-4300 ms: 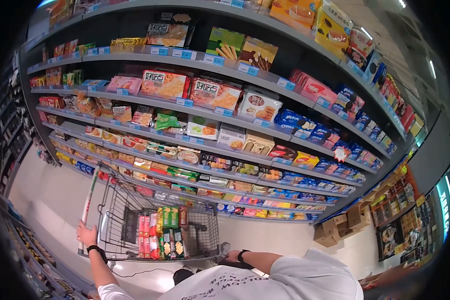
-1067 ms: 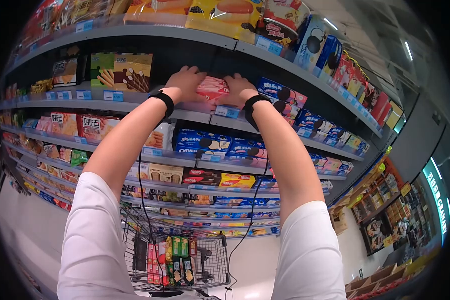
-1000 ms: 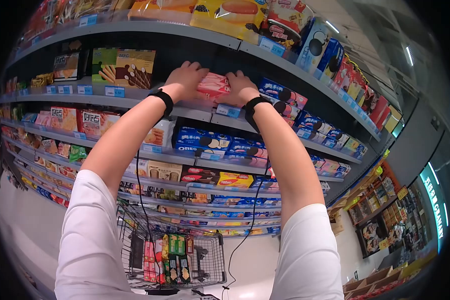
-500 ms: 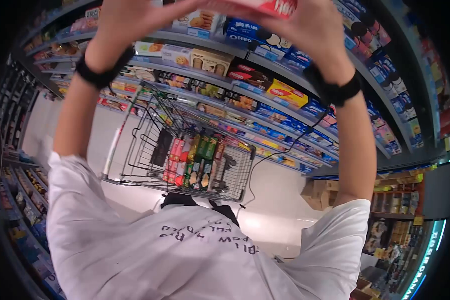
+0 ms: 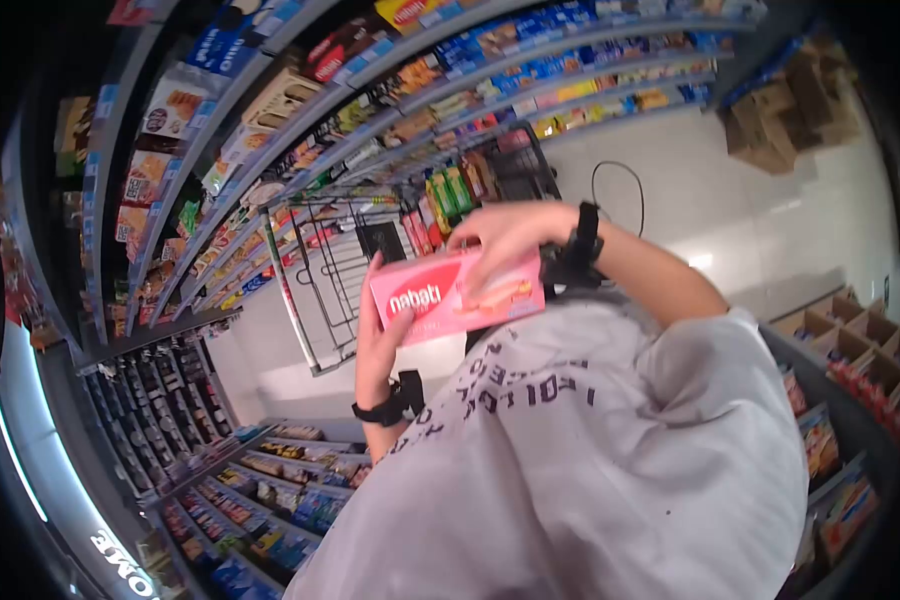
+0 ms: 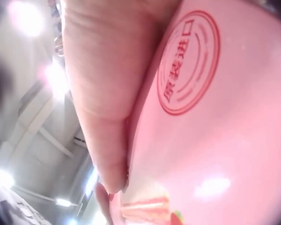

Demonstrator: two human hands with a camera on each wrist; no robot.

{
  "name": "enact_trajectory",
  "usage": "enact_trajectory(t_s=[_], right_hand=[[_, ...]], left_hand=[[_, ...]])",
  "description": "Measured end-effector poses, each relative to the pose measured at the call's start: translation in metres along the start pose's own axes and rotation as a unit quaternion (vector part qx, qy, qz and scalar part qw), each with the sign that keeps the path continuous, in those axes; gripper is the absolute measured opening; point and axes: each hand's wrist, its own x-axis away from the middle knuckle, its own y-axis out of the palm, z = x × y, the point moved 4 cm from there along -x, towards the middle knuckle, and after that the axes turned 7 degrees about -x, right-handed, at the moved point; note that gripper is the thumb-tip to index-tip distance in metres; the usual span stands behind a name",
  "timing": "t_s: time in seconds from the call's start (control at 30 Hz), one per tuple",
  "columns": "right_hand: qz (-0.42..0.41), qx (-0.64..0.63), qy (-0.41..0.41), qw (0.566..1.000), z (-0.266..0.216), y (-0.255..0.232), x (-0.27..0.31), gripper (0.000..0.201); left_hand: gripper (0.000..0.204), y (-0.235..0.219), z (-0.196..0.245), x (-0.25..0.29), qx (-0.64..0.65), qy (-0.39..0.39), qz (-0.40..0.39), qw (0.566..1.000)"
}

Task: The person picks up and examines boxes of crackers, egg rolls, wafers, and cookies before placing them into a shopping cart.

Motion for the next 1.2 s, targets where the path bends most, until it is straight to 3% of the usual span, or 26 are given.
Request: enact_trajectory(t_s=[0.03,0.17,0.23,0.3,0.37,0.4,0.43,0.57,0.77,0.83,0.87,0.97,1.17,1.2], right_hand=[[-0.013,-0.047,0.040,0.998,0.008,0.000,0.001,0.069],[0.050,-0.240,-0.010,0.969,0.022,-0.008,0.027,0.056],[0.107,-0.248,-0.041,0.962,0.039,-0.012,0.039,0.052],[0.118,-0.252,-0.032,0.960,0.052,-0.009,0.056,0.055],[0.173,-0.369,0.014,0.913,0.061,-0.001,0.074,0.065],[0.140,-0.371,0.040,0.917,0.062,0.004,0.078,0.075],[0.154,-0.378,0.006,0.913,0.059,0.011,0.080,0.080],[0.189,-0.348,-0.026,0.918,0.068,0.023,0.062,0.081],[0.212,-0.378,-0.058,0.900,0.056,0.016,0.067,0.081],[0.209,-0.397,-0.063,0.891,0.055,0.014,0.068,0.081],[0.195,-0.412,-0.077,0.887,0.056,0.014,0.066,0.080],[0.184,-0.412,-0.116,0.885,0.063,0.014,0.059,0.079],[0.191,-0.422,-0.056,0.885,0.053,-0.001,0.087,0.069],[0.140,-0.404,0.004,0.904,0.060,-0.001,0.094,0.065]], left_hand=[[0.077,0.006,-0.001,-0.004,0.027,-0.037,0.001,0.999],[0.069,0.016,-0.002,-0.006,0.065,-0.056,0.036,0.996],[0.066,0.022,-0.002,-0.006,0.070,-0.056,0.048,0.995],[0.063,0.020,-0.010,-0.006,0.106,-0.059,0.108,0.987],[0.060,0.026,-0.012,-0.004,0.117,-0.066,0.133,0.982],[0.059,0.029,-0.007,-0.005,0.111,-0.061,0.138,0.982],[0.057,0.031,-0.005,-0.007,0.105,-0.055,0.145,0.982],[0.066,0.033,0.001,-0.012,0.020,-0.012,0.101,0.995],[0.072,0.026,0.007,-0.001,0.140,0.044,0.070,0.987],[0.068,0.027,0.014,0.007,0.032,-0.003,0.103,0.994],[0.063,0.022,0.010,0.009,0.018,0.029,0.123,0.992],[0.060,0.019,0.004,0.017,0.037,0.031,0.167,0.985],[0.058,0.009,0.004,0.027,0.074,0.058,0.241,0.966],[0.057,0.006,0.001,0.028,0.083,0.048,0.252,0.963]])
